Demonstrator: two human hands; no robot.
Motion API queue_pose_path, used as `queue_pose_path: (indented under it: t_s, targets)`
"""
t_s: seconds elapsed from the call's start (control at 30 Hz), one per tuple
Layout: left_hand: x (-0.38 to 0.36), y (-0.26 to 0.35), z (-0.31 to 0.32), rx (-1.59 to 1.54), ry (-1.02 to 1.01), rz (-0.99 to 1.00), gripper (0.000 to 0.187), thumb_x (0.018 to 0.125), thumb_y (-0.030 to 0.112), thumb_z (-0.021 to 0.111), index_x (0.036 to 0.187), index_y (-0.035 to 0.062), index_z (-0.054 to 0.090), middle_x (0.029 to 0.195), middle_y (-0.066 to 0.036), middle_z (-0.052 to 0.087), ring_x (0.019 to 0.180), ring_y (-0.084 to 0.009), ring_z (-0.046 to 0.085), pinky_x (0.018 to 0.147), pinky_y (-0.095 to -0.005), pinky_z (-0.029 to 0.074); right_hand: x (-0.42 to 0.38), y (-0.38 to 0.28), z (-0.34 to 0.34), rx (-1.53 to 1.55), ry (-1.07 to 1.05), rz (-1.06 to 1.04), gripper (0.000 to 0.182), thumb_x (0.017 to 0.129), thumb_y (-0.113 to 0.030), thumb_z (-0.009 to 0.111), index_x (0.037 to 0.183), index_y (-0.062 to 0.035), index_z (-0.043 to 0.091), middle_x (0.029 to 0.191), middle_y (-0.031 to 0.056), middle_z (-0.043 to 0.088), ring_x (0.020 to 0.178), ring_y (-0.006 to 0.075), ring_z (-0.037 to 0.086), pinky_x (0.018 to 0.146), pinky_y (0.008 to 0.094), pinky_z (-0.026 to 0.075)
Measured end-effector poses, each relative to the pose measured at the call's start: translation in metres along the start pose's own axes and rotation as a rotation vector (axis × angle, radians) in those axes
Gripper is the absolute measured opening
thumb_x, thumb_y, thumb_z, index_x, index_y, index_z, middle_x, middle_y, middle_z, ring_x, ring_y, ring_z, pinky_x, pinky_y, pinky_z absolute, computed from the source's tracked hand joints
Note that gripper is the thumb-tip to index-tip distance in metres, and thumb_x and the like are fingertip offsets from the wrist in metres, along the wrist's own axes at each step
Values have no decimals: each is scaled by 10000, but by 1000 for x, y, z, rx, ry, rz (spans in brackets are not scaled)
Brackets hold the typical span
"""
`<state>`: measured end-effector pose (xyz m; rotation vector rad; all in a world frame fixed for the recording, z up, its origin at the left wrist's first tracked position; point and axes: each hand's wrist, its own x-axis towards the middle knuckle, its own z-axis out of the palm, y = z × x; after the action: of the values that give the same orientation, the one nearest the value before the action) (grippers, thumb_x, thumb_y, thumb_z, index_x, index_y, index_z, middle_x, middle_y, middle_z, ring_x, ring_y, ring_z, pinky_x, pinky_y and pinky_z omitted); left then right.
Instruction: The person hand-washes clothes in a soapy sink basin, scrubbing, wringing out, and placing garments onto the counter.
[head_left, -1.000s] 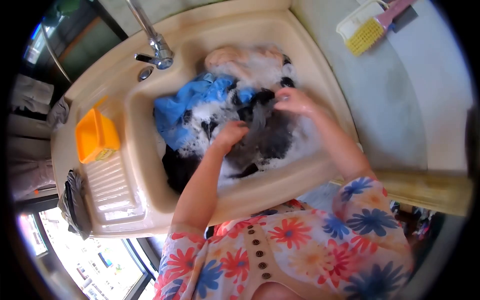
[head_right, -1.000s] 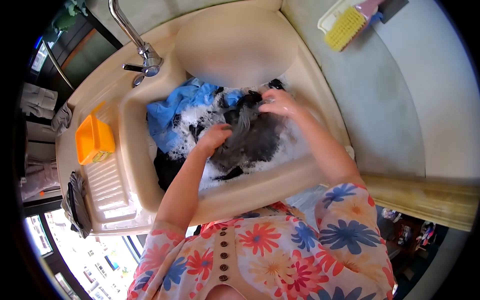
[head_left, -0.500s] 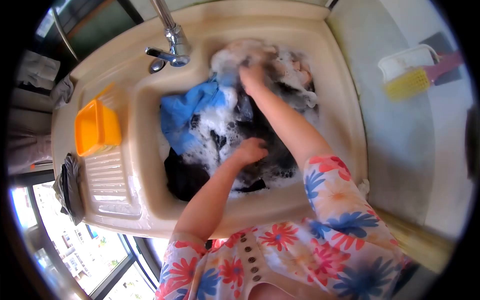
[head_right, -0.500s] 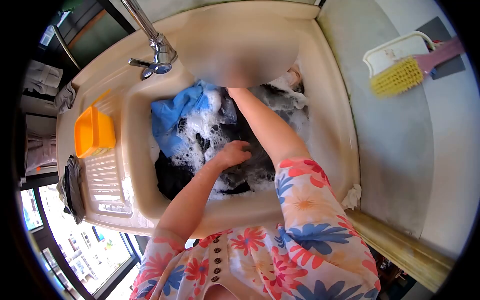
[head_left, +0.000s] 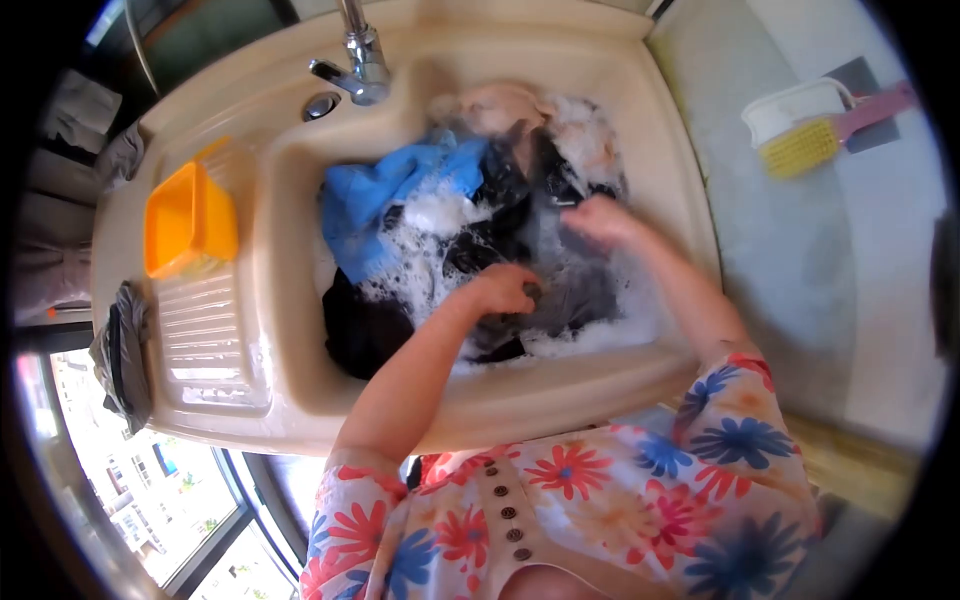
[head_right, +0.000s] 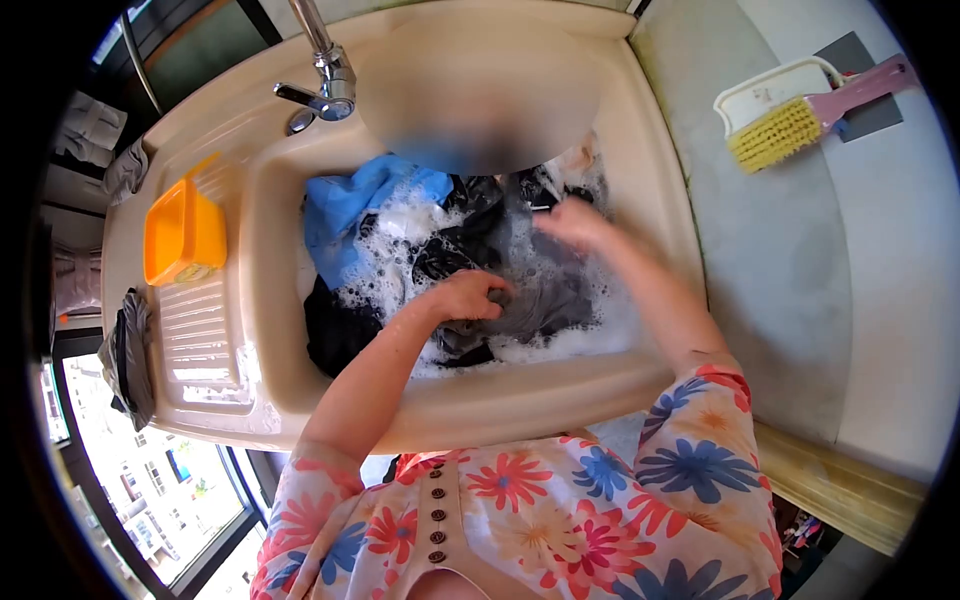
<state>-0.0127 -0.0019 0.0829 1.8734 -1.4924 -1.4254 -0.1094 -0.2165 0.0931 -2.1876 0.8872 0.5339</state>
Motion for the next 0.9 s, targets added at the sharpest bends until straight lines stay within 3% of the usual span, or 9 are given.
queue_pose_path:
  t_s: [0.1, 0.2, 0.23, 0.3, 0.33, 0.47, 0.67, 0.8, 0.9]
  targets:
    - [-6, 8, -1, 5, -58, 61, 503, 634, 245, 596, 1122, 125, 585, 1009, -169, 607, 958, -298, 566, 857, -343, 430, -2, -17, 49, -104, 10, -66, 384, 785, -320, 495, 1001, -25, 613, 1053, 204, 583, 968, 322, 569, 841, 381, 434]
    - [-7, 11, -2, 5, -123, 51, 498, 631, 238, 593, 1115, 117, 589, 1014, -165, 608, 964, -296, 564, 860, -346, 428, 61, -67, 82, -754, -169, -342, 186, 663, -156, 568, 775, -50, 672, 781, 145, 643, 724, 286, 619, 631, 366, 486]
    - [-7, 14, -1, 16, -148, 32, 501, 630, 235, 592, 1116, 112, 587, 1021, -163, 608, 970, -297, 562, 864, -347, 426, 81, -51, 109, -463, 147, -382, 173, 637, -153, 598, 758, -58, 676, 780, 136, 644, 709, 265, 620, 606, 368, 487]
    - [-5, 16, 6, 11, -159, 25, 519, 631, 230, 594, 1133, 99, 570, 1042, -164, 601, 987, -300, 557, 874, -347, 421, 77, -79, 105, -754, -200, -313, 202, 671, -120, 557, 800, -1, 658, 825, 149, 644, 778, 308, 617, 680, 378, 489]
    - [-2, 11, 9, 1, -135, 35, 536, 632, 227, 596, 1149, 91, 554, 1057, -168, 596, 997, -303, 553, 880, -347, 418, 50, -91, 96, 64, 14, -5, 258, 730, -170, 540, 855, 36, 634, 854, 183, 631, 805, 316, 610, 687, 379, 485]
    - [-2, -1, 10, -93, 27, 20, 613, 637, 218, 612, 1217, 68, 482, 1109, -183, 571, 1033, -311, 537, 900, -346, 407, 12, -41, 54, 399, -185, -236, 451, 772, -332, 614, 978, 68, 574, 926, 165, 607, 808, 264, 607, 657, 373, 491]
    - [1, -8, 2, -250, 13, -89, 648, 640, 240, 642, 1233, 50, 461, 1135, -184, 559, 1058, -294, 526, 904, -334, 400, 54, -3, -34, 263, 76, 176, 463, 741, -354, 659, 1001, 23, 589, 976, 161, 607, 821, 255, 617, 629, 331, 503]
    - [4, -23, 13, -225, 61, -26, 605, 656, 245, 652, 1201, 36, 491, 1029, -162, 608, 949, -275, 573, 835, -334, 435, 72, -18, -56, -179, 570, -152, 401, 728, -334, 638, 905, 25, 610, 943, 209, 615, 851, 305, 606, 764, 368, 470]
    - [1, -13, 3, -199, 82, -16, 564, 682, 198, 650, 1195, 25, 494, 1019, -124, 616, 946, -222, 563, 842, -296, 425, 19, -27, -42, 219, 308, -390, 233, 751, -269, 652, 845, -56, 641, 793, 59, 655, 737, 150, 613, 675, 284, 475]
